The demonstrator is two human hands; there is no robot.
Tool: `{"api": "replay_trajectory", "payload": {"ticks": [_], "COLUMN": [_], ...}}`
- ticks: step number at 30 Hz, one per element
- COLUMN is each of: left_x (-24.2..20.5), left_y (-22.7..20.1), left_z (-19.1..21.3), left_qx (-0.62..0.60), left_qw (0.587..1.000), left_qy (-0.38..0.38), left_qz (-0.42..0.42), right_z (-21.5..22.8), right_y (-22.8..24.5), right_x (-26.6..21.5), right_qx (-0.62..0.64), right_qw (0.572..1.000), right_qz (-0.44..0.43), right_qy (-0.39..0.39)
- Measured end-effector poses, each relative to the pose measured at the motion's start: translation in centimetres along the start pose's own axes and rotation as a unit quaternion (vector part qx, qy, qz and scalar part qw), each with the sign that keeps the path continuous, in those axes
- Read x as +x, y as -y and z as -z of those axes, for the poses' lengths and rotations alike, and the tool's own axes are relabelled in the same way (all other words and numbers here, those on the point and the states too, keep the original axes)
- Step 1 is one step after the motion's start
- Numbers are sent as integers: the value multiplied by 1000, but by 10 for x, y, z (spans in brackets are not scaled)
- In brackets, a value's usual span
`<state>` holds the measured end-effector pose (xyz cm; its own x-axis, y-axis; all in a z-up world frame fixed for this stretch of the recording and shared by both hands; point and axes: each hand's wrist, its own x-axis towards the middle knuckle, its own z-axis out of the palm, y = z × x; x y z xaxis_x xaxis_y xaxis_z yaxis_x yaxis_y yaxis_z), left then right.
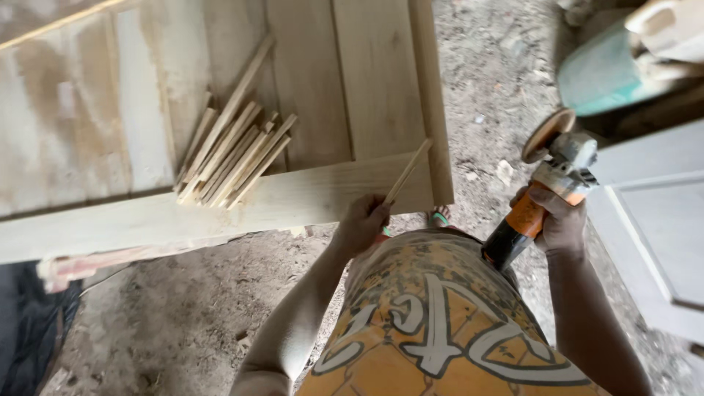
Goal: The person uses a handheld power tool with a sanding disc to smooth the edges and ends of thin wooden strips while holding them against a larger wooden surface.
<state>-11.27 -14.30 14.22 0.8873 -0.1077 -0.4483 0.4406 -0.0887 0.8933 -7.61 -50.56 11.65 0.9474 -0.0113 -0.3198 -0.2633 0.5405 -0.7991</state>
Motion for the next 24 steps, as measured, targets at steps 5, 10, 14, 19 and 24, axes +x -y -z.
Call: {"api": "replay_trajectory", "payload": {"ticks": [5,10,14,19,24], "left_x": [-9,-1,-7,-3,-20], "left_y": [63,80,91,98,105], "left_z": [12,23,25,52,59], "left_qx": [182,47,-232,-165,-23], "left_qw": [983,995,949,954,986], "left_qy": [-11,69,203,190,142], "left_qz": [-10,62,68,166,83], "right_z": [-21,-42,-58,-83,-88], "right_y": [-2,-30,-38,-49,-44], "right_x": [-15,-50,-89,-93,-98], "right_qx": [-471,-599,-531,-494,-538], "right_qw": [812,770,834,864,838], "right_qz": [336,208,-119,-51,-31], "right_qy": [78,74,-97,-86,-82]}}
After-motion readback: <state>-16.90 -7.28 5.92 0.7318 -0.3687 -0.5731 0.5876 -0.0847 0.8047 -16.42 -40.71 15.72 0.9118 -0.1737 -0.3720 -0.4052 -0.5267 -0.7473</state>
